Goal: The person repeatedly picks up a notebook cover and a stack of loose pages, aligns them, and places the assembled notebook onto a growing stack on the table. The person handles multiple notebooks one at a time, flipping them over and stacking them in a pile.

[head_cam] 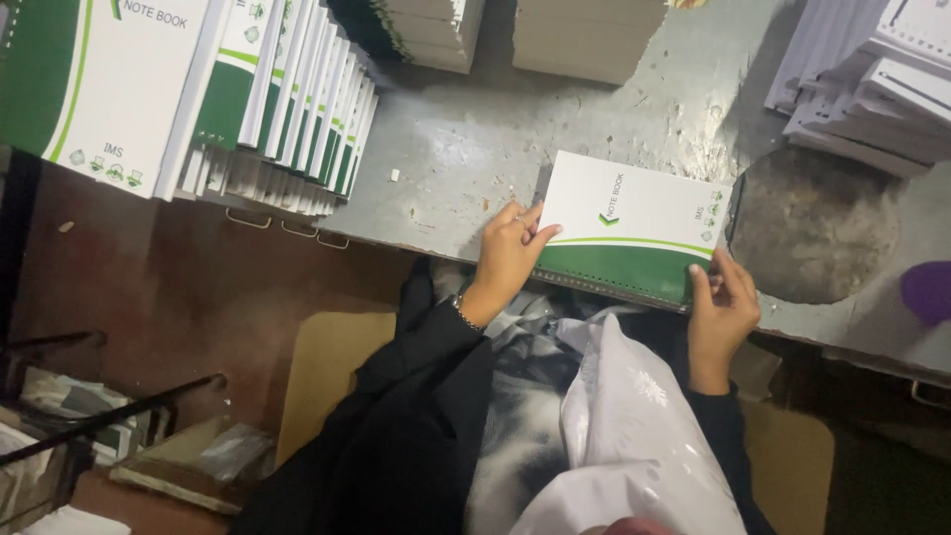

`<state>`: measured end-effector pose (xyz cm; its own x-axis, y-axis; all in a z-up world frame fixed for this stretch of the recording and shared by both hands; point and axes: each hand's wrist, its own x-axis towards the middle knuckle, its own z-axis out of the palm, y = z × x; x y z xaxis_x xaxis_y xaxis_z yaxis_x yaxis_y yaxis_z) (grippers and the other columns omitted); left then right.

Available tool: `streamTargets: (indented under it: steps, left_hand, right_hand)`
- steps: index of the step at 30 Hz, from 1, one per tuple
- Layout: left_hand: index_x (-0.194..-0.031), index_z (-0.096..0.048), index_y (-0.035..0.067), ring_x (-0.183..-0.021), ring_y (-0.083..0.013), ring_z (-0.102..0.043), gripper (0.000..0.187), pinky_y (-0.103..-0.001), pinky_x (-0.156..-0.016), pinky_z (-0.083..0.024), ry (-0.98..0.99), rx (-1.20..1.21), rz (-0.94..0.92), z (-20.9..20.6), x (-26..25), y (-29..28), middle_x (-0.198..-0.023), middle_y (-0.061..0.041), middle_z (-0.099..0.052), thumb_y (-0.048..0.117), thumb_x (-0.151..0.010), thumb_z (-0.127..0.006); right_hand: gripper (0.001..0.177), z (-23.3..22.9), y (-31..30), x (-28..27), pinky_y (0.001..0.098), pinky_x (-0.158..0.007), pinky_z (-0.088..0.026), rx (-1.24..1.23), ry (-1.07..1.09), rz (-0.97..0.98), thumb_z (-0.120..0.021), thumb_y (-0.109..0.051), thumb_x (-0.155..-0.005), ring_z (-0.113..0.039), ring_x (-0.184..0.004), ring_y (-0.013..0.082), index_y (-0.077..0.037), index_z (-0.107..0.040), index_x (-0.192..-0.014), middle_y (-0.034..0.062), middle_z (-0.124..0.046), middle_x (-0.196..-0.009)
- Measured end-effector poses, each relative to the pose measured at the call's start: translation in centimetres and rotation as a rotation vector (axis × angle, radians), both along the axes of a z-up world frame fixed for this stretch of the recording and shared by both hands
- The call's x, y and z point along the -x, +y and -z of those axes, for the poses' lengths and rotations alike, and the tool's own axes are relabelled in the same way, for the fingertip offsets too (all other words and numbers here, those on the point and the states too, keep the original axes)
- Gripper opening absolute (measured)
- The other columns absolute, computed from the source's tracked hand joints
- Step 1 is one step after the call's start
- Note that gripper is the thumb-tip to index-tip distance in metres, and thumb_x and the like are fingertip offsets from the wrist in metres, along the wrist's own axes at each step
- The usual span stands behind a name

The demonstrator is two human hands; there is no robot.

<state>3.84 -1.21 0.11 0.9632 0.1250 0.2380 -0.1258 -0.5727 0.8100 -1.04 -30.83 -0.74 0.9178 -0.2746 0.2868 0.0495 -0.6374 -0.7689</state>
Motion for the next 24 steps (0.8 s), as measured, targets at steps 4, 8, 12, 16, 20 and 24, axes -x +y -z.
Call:
streamTargets:
  steps: [4,8,12,16,20,24]
  left_hand:
    - [-0.118,-0.073,0.002,-0.063,-0.0177,-0.067,0.043,-0.028,-0.061,-0.055,0.002,-0.044,0.011,0.1,0.1,0.0,-0.073,-0.004,-0.061,0.025,-0.084,-0.085]
    - [-0.12,-0.071,-0.001,-0.064,-0.0202,-0.067,0.044,-0.03,-0.062,-0.056,0.032,-0.047,0.035,-0.3,-0.2,0.2,-0.075,-0.006,-0.06,0.023,-0.085,-0.084]
    - [-0.121,-0.071,-0.001,-0.067,-0.0214,-0.069,0.045,-0.03,-0.062,-0.057,0.036,-0.057,0.039,0.0,-0.3,0.1,-0.077,-0.007,-0.061,0.023,-0.085,-0.084]
    - [-0.121,-0.071,-0.002,-0.067,-0.0212,-0.069,0.045,-0.03,-0.062,-0.057,0.054,-0.057,0.044,-0.1,-0.2,0.1,-0.077,-0.006,-0.061,0.024,-0.086,-0.083]
    - [-0.122,-0.07,-0.002,-0.068,-0.0216,-0.07,0.045,-0.03,-0.061,-0.058,0.06,-0.055,0.039,-0.7,-0.2,0.1,-0.078,-0.007,-0.061,0.024,-0.087,-0.083]
    - [-0.122,-0.071,-0.002,-0.07,-0.0223,-0.071,0.045,-0.03,-0.062,-0.058,0.072,-0.047,0.041,-1.8,-0.3,0.0,-0.08,-0.008,-0.063,0.023,-0.087,-0.083]
  right_hand:
    - [0.039,-0.8,0.7,0.0,0.0449,-0.087,-0.048,0.039,0.048,0.039,-0.081,0.003,-0.098,-0.064,-0.104,0.0361,0.001,-0.07,-0.136,0.0226,-0.067,-0.117]
    - [0.038,-1.0,1.0,0.0,0.0499,-0.089,-0.046,0.035,0.024,0.021,-0.081,0.004,-0.097,-0.063,-0.104,0.0411,0.005,-0.07,-0.134,0.0253,-0.066,-0.116]
    - [0.037,-1.2,1.3,-0.1,0.0484,-0.088,-0.047,0.023,0.025,0.031,-0.08,0.004,-0.098,-0.064,-0.104,0.0394,0.004,-0.07,-0.134,0.0234,-0.066,-0.116]
    - [0.038,-1.0,1.2,0.0,0.0484,-0.088,-0.047,0.023,0.02,0.031,-0.081,0.004,-0.097,-0.065,-0.104,0.0393,0.004,-0.071,-0.134,0.0231,-0.066,-0.116]
    - [0.037,-1.0,1.1,-0.1,0.0495,-0.088,-0.048,0.035,0.012,0.019,-0.081,0.005,-0.098,-0.065,-0.102,0.0414,0.006,-0.071,-0.133,0.025,-0.066,-0.115]
    - [0.037,-1.3,1.3,0.0,0.0492,-0.088,-0.049,0.033,0.023,0.017,-0.08,0.005,-0.098,-0.066,-0.103,0.0414,0.006,-0.071,-0.133,0.0243,-0.066,-0.115]
